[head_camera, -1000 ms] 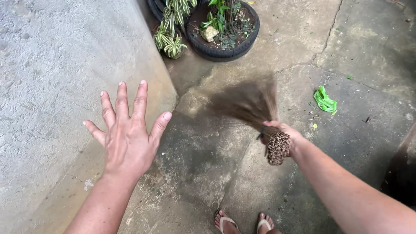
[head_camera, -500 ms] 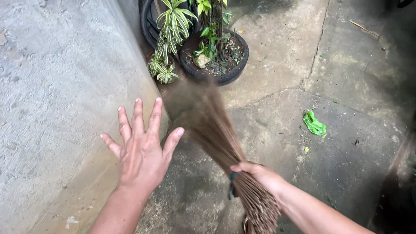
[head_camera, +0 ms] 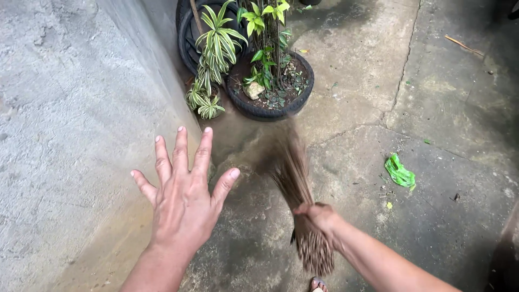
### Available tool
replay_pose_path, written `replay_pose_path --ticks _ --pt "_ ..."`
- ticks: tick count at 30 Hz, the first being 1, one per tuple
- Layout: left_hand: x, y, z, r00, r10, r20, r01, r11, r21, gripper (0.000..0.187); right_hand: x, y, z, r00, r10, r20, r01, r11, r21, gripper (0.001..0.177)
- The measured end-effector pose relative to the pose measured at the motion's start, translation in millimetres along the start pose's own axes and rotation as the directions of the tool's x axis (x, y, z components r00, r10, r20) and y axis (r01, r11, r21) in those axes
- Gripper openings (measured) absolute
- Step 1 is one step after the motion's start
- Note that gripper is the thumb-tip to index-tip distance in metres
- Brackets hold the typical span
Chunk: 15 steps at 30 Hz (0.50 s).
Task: The person sweeps a concrete walkway and around potted plants using a broom made of sticks. They use the broom to push a green leaf and other debris along the ground.
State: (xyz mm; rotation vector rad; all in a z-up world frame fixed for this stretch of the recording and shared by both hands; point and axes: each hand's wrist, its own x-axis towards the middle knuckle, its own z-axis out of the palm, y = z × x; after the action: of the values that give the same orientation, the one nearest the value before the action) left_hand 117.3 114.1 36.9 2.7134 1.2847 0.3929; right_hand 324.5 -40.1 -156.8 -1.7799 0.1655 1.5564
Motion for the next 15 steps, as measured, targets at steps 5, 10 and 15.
replay_pose_path --ticks 5,10,15 --pt "15 15 9 1.000 0.010 0.010 -0.010 1.000 0.017 0.084 -39 -8 20 0.993 -0.009 0.118 0.007 1.000 0.018 0.044" --pt "31 29 7 1.000 0.001 0.026 -0.001 1.000 0.014 0.086 48 -16 39 0.908 -0.050 0.417 -0.014 0.989 0.150 0.065" --pt "35 31 10 1.000 0.007 0.018 -0.007 1.000 0.025 0.084 29 -29 -1 0.975 0.051 0.214 -0.113 0.951 0.288 0.058"
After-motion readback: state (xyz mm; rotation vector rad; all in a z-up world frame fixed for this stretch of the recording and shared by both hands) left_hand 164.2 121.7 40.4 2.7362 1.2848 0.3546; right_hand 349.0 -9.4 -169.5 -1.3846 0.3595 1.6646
